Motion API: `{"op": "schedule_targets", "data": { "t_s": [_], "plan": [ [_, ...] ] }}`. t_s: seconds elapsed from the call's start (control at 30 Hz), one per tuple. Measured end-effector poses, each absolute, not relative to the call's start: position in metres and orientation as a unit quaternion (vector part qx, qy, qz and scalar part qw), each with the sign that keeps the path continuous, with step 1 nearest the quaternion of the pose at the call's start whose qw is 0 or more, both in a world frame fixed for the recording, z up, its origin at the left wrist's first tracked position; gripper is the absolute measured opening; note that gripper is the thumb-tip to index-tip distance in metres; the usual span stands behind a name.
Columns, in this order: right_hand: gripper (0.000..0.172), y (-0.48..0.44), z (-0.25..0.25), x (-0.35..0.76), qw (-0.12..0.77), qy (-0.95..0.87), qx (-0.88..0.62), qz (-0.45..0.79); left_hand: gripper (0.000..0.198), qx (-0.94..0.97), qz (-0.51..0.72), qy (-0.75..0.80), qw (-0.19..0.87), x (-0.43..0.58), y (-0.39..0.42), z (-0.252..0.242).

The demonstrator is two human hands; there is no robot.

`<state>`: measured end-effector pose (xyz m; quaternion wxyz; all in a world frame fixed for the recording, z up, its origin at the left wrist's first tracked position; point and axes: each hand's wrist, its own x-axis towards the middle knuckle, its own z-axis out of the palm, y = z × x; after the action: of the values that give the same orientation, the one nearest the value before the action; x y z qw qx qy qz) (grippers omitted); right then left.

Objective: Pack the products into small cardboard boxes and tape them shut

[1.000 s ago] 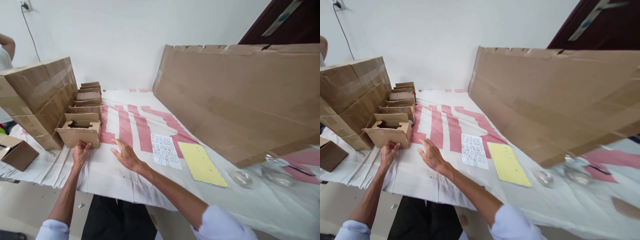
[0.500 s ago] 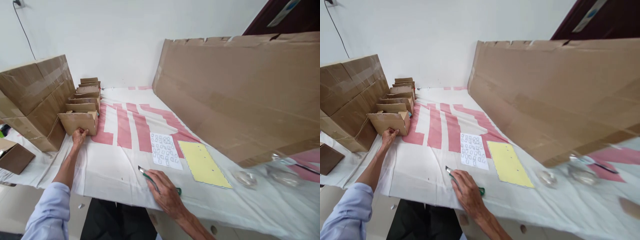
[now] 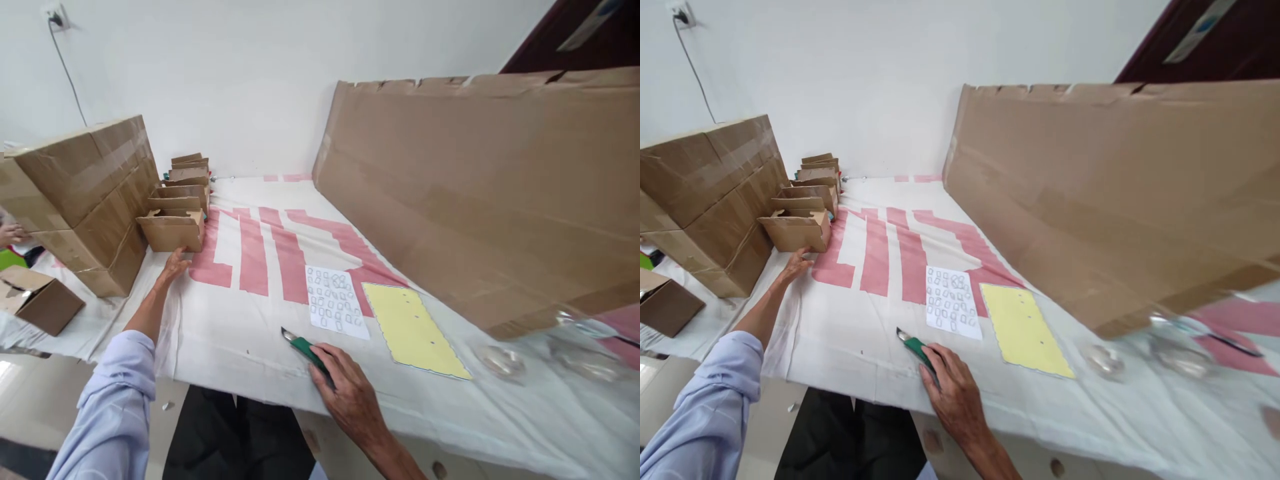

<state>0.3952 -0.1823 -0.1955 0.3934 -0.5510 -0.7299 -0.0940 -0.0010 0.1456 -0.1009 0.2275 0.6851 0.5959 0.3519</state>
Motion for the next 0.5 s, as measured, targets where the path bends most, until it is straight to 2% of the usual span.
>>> {"op": "schedule_targets", "data": {
  "t_s": [0.23,0.5],
  "plan": [
    [0.028,-0.183,-0.199,0.395,0.402,-0.738,-0.53,-0.115,0.039,0.713,0.274,0.61,0.211,0.0,0.09,-0.112],
    [0.029,-0.182,-0.203,0.393,0.401,-0.729,-0.539,-0.133,0.036,0.735,0.257,0.593,0.205,0.013,0.019,-0.121]
  ]
}}
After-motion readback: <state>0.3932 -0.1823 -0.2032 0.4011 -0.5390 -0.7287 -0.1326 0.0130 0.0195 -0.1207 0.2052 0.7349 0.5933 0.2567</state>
